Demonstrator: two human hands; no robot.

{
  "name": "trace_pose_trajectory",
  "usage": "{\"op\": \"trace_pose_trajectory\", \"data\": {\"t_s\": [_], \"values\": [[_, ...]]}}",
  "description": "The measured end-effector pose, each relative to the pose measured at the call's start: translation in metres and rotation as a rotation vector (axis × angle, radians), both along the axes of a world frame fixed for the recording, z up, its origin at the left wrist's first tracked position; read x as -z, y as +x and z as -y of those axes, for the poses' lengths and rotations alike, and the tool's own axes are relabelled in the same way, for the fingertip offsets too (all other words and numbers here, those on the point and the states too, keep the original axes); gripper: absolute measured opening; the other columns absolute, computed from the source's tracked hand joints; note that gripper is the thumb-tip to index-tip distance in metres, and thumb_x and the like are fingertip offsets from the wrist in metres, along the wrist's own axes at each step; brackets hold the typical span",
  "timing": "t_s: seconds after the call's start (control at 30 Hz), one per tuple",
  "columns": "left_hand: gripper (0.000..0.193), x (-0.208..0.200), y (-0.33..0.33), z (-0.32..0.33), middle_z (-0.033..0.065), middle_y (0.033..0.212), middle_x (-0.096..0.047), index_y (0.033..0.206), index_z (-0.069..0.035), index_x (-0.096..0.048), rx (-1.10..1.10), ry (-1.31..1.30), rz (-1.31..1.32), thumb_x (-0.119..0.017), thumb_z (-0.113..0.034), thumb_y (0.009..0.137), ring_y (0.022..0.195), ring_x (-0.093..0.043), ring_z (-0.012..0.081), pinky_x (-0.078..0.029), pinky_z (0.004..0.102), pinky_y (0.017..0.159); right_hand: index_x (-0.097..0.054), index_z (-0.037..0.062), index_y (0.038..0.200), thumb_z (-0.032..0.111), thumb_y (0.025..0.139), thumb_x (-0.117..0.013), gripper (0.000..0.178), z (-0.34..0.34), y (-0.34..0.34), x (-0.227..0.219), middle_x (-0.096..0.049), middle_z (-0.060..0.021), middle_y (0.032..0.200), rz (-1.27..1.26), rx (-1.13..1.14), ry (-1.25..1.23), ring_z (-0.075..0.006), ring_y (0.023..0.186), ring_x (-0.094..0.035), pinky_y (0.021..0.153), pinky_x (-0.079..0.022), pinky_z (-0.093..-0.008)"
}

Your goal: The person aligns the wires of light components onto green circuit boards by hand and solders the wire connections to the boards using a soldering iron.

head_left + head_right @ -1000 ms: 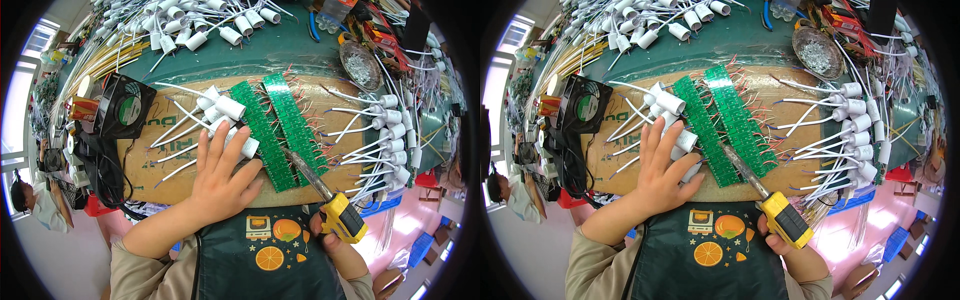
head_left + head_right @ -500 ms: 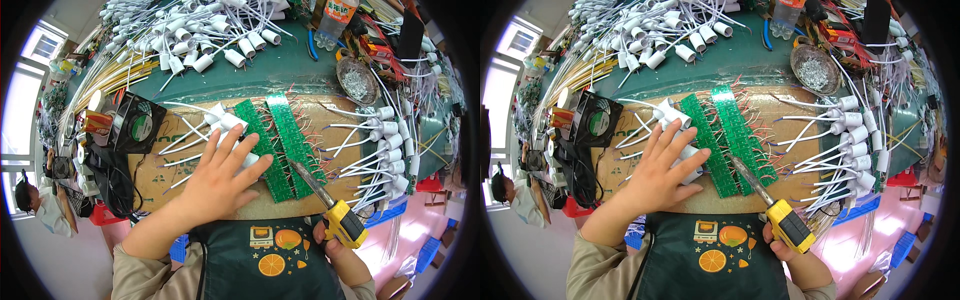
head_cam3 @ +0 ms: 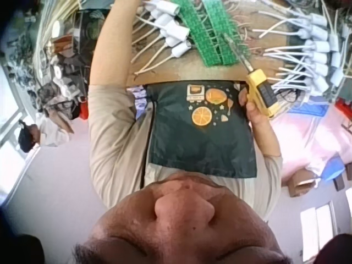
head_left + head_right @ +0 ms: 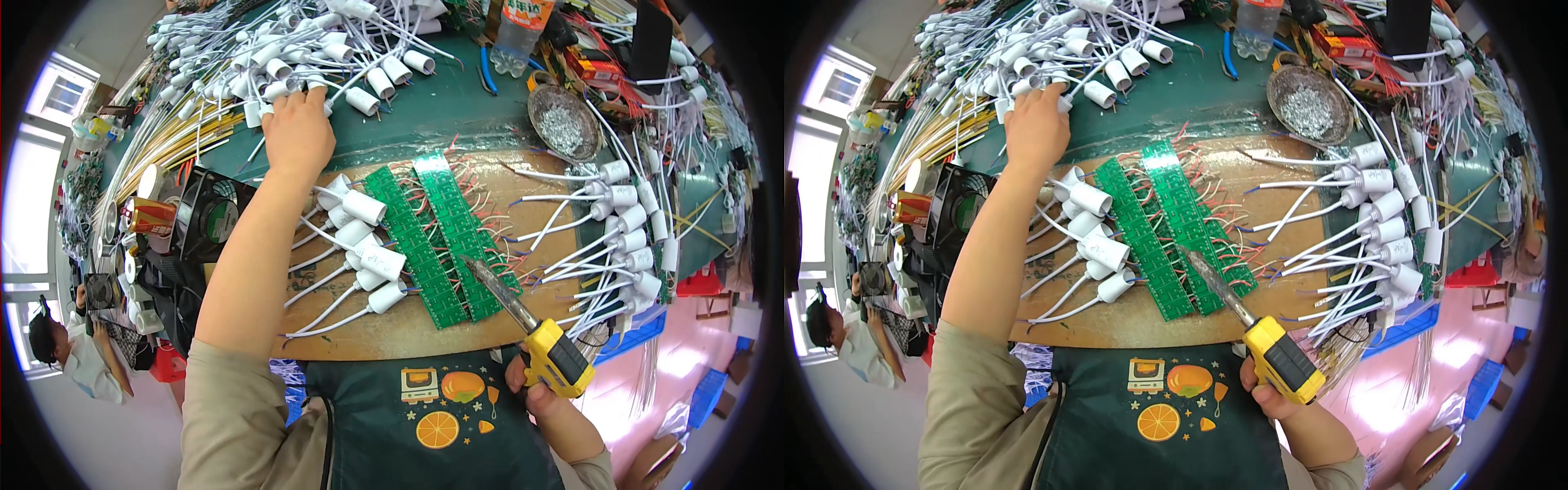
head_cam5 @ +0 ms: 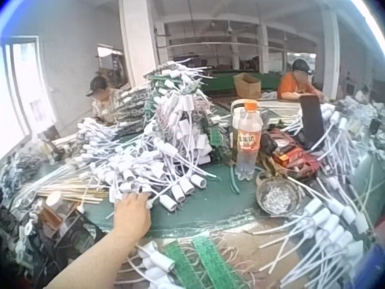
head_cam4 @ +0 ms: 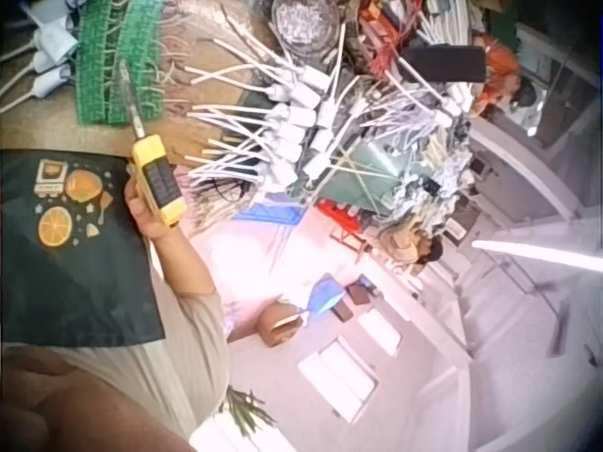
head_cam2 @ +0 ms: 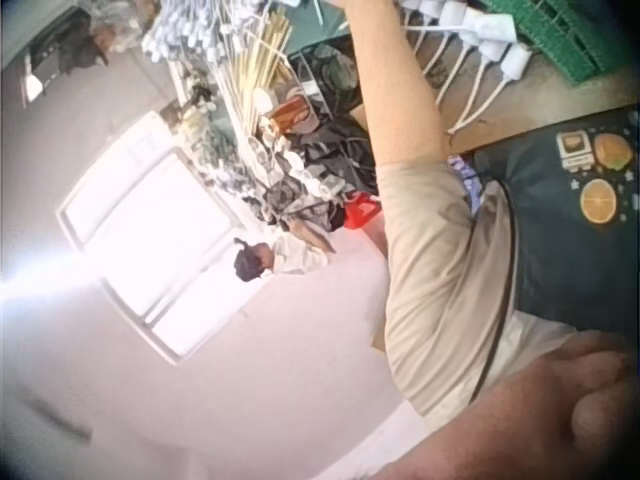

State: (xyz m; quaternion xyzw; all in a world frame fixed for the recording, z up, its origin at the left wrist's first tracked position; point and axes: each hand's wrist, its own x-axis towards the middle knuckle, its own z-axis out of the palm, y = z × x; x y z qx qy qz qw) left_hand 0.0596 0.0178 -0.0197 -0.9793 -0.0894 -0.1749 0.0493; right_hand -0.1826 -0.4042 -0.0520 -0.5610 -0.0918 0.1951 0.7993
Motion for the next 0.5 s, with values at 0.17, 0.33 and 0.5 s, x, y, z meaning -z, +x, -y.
{"op": "trace_pose_trajectory", "data": {"t_s": [0.17, 0.33, 0.5], "values": [[0.052, -0.039, -0.035, 0.019, 0.0115, 0.105, -0.067, 0.134, -0.011, -0.060, 0.178, -0.403, 0.282, -0.071, -0.015, 0.083, 0.098, -0.064, 0.0272, -0.050, 0.0386, 0.089, -0.044, 0.0042, 0.139, 0.033, 0.090, -0.075, 0.065, 0.003, 0.000, 0.003, -0.058, -0.0058, 0.084, -0.025, -0.038, 0.019, -0.0141, 0.069, -0.055, 0.058, -0.046, -0.0279], [0.065, -0.107, -0.101, 0.033, 0.0152, 0.118, -0.067, 0.145, 0.004, -0.040, 0.417, -1.000, 0.588, -0.071, 0.002, 0.088, 0.106, -0.066, 0.0197, -0.055, 0.0298, 0.090, -0.042, 0.0050, 0.143, 0.031, 0.091, -0.074, 0.067, 0.010, -0.005, 0.012, -0.058, -0.0075, 0.085, 0.033, 0.004, 0.009, -0.0149, 0.068, -0.056, 0.058, -0.047, -0.0275], [0.058, -0.162, -0.166, -0.019, 0.0238, 0.109, -0.065, 0.144, -0.008, -0.041, 0.939, -1.230, 0.834, -0.064, -0.006, 0.090, 0.100, -0.069, 0.0318, -0.064, 0.0410, 0.083, -0.040, 0.0042, 0.144, 0.029, 0.090, -0.074, 0.069, 0.008, 0.001, 0.004, -0.059, -0.0082, 0.087, 0.033, -0.053, 0.057, -0.0161, 0.069, -0.057, 0.059, -0.048, -0.0271]]}}
